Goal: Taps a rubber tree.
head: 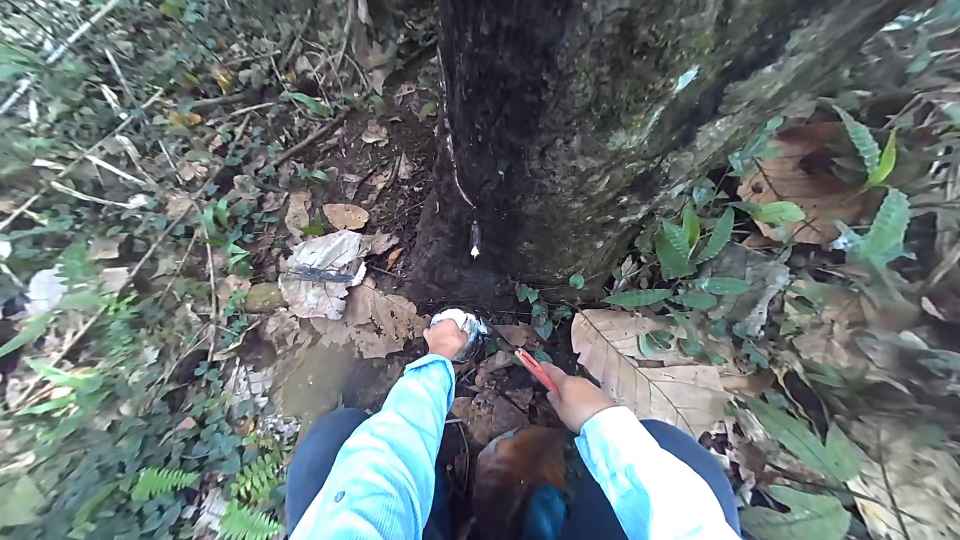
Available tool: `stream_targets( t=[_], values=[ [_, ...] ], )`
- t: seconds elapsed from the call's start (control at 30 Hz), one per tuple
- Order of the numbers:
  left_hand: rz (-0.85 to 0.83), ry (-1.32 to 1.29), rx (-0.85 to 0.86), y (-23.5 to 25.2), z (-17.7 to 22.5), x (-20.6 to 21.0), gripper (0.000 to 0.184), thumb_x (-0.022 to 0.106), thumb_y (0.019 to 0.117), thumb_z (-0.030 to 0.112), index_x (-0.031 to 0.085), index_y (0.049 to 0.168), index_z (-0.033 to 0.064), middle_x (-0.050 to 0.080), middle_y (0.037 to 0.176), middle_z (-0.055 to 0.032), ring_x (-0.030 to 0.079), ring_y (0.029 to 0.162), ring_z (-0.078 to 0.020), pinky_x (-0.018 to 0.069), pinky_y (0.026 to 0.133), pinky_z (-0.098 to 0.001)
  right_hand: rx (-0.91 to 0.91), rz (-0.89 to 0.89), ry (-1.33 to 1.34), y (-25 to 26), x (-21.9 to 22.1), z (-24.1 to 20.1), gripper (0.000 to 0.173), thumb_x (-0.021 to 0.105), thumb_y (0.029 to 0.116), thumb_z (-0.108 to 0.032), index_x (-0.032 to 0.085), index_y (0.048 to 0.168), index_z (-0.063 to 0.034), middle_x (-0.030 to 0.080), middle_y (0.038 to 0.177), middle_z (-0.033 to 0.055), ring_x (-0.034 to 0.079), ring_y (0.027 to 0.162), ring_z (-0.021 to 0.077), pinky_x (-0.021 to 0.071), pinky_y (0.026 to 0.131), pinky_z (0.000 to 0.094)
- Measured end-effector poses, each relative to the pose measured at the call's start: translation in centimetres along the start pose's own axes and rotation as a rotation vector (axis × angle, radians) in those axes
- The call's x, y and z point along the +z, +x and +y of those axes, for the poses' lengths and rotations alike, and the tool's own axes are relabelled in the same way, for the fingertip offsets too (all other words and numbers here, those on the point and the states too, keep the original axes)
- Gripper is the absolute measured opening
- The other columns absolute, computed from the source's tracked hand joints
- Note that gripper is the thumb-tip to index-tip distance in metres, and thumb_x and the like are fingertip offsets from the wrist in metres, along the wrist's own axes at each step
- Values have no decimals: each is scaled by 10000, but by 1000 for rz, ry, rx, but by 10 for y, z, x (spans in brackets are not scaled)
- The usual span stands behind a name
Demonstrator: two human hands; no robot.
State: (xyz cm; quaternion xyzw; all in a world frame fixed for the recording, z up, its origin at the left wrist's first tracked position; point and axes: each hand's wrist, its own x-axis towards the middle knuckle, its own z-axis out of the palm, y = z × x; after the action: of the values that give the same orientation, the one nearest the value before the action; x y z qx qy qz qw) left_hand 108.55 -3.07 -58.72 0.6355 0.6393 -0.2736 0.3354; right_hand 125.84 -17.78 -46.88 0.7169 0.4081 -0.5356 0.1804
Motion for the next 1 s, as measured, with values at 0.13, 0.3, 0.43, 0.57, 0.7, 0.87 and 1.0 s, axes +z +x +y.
stream_targets(
  t=[0.13, 0.3, 0.43, 0.57, 0.7, 0.87, 1.0],
  values=[
    [-39, -164, 24, 4, -9, -24, 422, 519, 1033, 341, 677, 1167, -27, 643, 1289, -258, 595, 1253, -398, 418, 1038, -650, -31, -27, -32, 4, 4, -16, 619, 463, 1078, -187, 223, 1647, -240, 576, 1454, 203, 542, 1370, 370, 412, 1130, 571],
    [2, -314, 59, -4, -19, -51, 384, 505, 1046, 281, 648, 1236, -22, 632, 1272, -262, 604, 1200, -387, 449, 1009, -606, -44, -39, -96, 16, 15, -30, 653, 456, 1060, -152, 192, 1652, -228, 583, 1441, 205, 557, 1351, 372, 435, 1103, 579],
    [36, -367, 60, -13, -28, -62, 355, 513, 1040, 246, 639, 1228, -28, 633, 1236, -257, 621, 1134, -362, 475, 966, -572, -21, -40, -137, 19, 20, -34, 696, 478, 1029, -103, 190, 1651, -225, 569, 1450, 219, 559, 1345, 392, 450, 1083, 598],
    [44, -400, 77, -25, -28, -73, 336, 504, 1048, 216, 626, 1236, -35, 633, 1209, -245, 622, 1081, -331, 484, 944, -529, -1, -26, -162, 23, 24, -36, 734, 504, 1017, -87, 172, 1656, -225, 570, 1454, 213, 558, 1345, 397, 451, 1081, 597],
    [58, -414, 95, -35, -31, -82, 321, 493, 1053, 190, 620, 1235, -42, 627, 1205, -241, 613, 1082, -318, 476, 949, -515, 8, -14, -173, 25, 29, -41, 717, 488, 1030, -92, 164, 1657, -221, 574, 1449, 212, 565, 1339, 390, 453, 1079, 594],
    [90, -452, 77, -40, -39, -86, 302, 495, 1051, 180, 626, 1211, -40, 624, 1175, -227, 604, 1044, -298, 476, 919, -496, -12, -21, -162, 16, 17, -34, 727, 506, 1017, -122, 185, 1656, -252, 557, 1475, 200, 545, 1359, 389, 437, 1091, 607],
    [78, -457, 73, -42, -40, -90, 294, 505, 1043, 163, 630, 1209, -46, 624, 1206, -238, 606, 1089, -308, 473, 957, -499, -21, 39, -169, -2, 1, -8, 578, 543, 1030, -220, 394, 1585, -272, 573, 1457, 195, 548, 1342, 416, 436, 1056, 659]
  ],
)
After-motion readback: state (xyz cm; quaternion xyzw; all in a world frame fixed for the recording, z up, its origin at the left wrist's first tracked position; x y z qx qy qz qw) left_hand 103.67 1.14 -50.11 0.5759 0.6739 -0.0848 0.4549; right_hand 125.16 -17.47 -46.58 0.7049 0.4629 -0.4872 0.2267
